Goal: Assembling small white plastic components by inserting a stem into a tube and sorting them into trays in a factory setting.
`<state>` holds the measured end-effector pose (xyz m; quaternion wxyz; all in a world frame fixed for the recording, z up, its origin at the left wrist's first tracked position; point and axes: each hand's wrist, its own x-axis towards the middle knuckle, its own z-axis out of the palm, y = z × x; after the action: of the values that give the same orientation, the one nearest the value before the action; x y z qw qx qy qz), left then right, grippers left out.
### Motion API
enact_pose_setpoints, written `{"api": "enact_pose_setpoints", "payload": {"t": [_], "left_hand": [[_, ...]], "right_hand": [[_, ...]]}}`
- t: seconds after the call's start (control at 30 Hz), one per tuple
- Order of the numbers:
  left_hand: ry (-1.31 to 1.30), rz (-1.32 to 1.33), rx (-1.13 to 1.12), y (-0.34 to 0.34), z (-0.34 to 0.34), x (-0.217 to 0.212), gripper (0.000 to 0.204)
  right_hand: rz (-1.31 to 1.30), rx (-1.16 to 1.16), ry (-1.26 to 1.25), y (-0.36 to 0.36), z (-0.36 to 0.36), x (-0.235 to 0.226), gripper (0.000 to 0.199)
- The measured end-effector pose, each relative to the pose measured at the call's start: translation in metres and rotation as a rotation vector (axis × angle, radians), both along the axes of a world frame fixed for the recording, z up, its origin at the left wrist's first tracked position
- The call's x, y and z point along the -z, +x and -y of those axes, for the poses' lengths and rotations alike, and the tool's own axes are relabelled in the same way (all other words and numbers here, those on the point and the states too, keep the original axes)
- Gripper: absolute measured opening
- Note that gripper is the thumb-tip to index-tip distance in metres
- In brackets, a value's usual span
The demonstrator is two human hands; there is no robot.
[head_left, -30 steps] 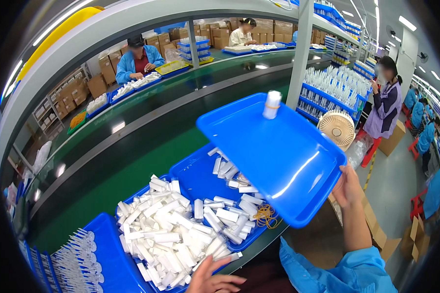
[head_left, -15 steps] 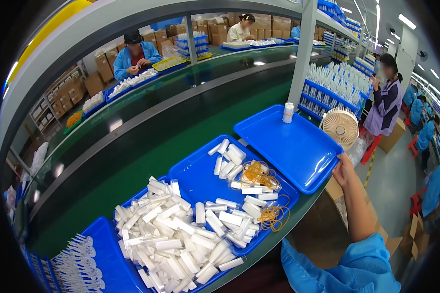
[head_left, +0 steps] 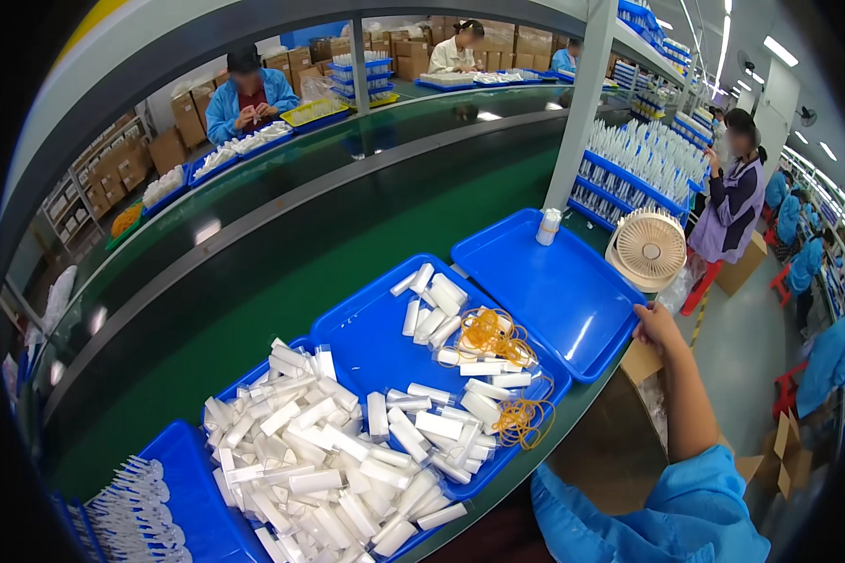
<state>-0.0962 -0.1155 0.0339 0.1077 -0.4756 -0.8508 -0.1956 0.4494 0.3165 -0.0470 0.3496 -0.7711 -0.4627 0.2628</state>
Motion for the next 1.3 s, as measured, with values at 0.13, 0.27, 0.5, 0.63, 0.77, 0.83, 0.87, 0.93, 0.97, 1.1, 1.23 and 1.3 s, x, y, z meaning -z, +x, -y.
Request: {"api": "enact_pose_setpoints", "payload": {"t": [0.13, 0.27, 0.5, 0.63, 0.77, 0.83, 0.87, 0.93, 0.97, 1.1, 1.23, 1.3], "left_hand": [[-0.107, -0.040, -0.030, -0.010, 0.002, 0.003, 0.029], [-0.239, -0.072, -0.075, -0.016, 0.002, 0.005, 0.033], [-0.387, -0.022, -0.082, -0.032, -0.017, 0.001, 0.037], [-0.397, -0.085, -0.104, -0.042, -0.001, 0.006, 0.043], [-0.356, -0.139, -0.086, -0.058, -0.003, 0.004, 0.045], [-0.360, -0.159, -0.025, -0.063, -0.010, -0.001, 0.044], [-0.358, -0.169, -0.023, -0.068, -0.009, 0.001, 0.043], [-0.329, -0.188, 0.004, -0.081, -0.012, 0.009, 0.040], [-0.345, -0.320, 0.063, -0.084, -0.015, 0.009, 0.032], [-0.291, -0.298, 0.099, -0.109, -0.019, 0.031, 0.050], [-0.355, -0.285, -0.141, -0.111, -0.017, 0.025, 0.032], [-0.446, -0.310, -0.283, -0.118, -0.018, 0.025, 0.036]], "right_hand": [[1.028, 0.032, 0.139, -0.021, 0.019, -0.025, 0.032], [0.662, -0.280, 0.393, -0.094, -0.007, -0.063, 0.035], [0.348, -0.289, 0.239, -0.114, -0.159, -0.008, 0.070], [0.142, -0.215, 0.241, -0.148, -0.191, 0.017, 0.056], [0.241, -0.158, 0.364, -0.151, -0.216, 0.032, 0.043], [0.242, -0.136, 0.364, -0.160, -0.213, 0.029, 0.044], [0.237, -0.131, 0.361, -0.166, -0.207, 0.027, 0.044], [0.237, -0.144, 0.300, -0.163, -0.204, 0.020, 0.050], [0.175, -0.146, 0.288, -0.163, -0.203, 0.018, 0.052], [-0.100, -0.060, 0.324, -0.167, -0.182, 0.015, 0.057], [-0.264, -0.698, 0.348, -0.265, -0.058, -0.046, 0.041], [-0.140, -1.111, 0.316, -0.307, -0.005, -0.070, 0.035]]}}
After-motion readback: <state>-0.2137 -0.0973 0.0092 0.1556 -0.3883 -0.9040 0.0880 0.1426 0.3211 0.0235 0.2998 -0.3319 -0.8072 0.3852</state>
